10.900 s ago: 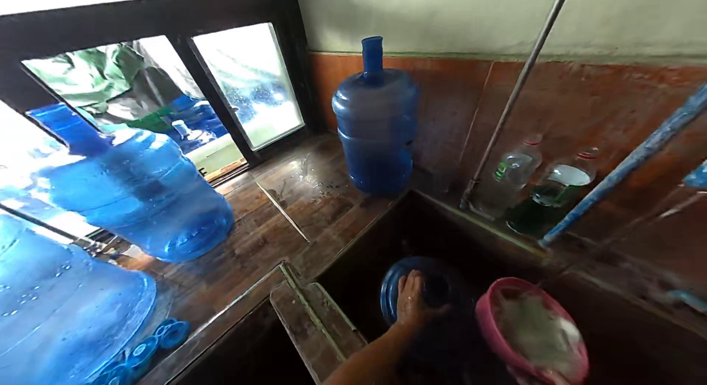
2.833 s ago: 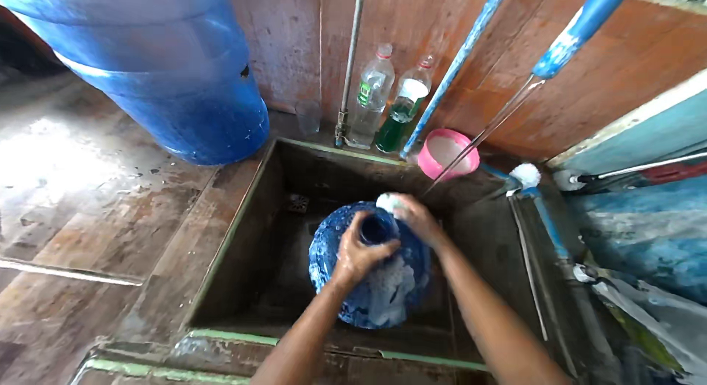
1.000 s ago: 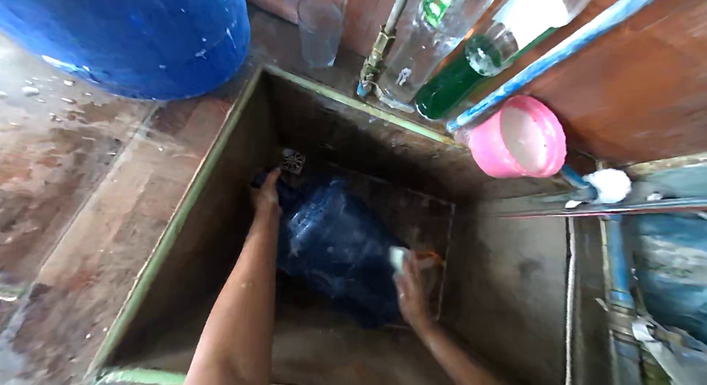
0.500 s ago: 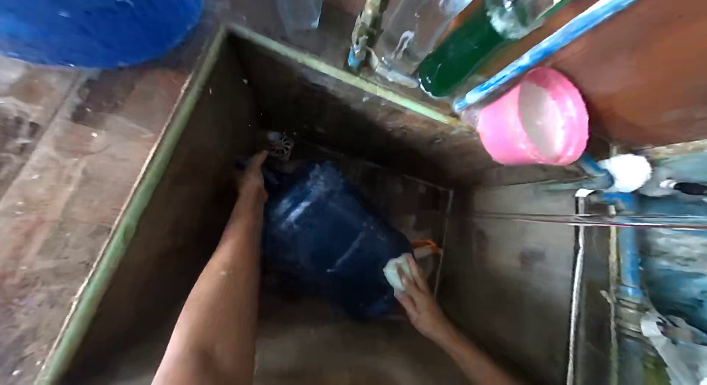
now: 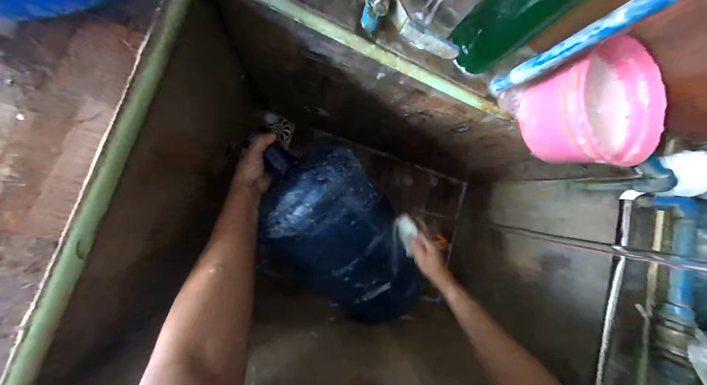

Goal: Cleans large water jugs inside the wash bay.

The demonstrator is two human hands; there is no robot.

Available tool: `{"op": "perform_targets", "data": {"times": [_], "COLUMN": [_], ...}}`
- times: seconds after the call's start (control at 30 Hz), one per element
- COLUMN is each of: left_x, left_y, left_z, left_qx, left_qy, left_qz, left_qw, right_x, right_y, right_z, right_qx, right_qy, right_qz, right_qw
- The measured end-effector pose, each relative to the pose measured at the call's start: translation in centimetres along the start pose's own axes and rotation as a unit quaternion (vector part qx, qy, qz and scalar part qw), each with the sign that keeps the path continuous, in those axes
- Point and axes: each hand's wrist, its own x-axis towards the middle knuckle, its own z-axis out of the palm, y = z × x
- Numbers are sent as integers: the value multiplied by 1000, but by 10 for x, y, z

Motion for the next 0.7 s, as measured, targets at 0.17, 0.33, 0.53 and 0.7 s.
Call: {"op": "perform_targets", "data": {"times": [0.17,0.33,0.53,0.7], "left_x": [-2,7,-64,-70], "left_y": [6,0,20,24], "left_z": [5,3,27,34], "left_qx": [-39,33,-37,-17], "left_qy": [-165,91,-270,-138], "left_qz": [24,-52,82,41], "left_qw": [985,994,959,989], "right_x": [68,-16,77,58], "right_y": [-9,-59,-139,-139], "right_z": [1,38,-38,-23], "right_qx": [-3,-69,-36,31], "right_qy": [-10,177,145,116], "right_qz": [154,-179,-111,-244], "right_qw": [988,965,983,962]}}
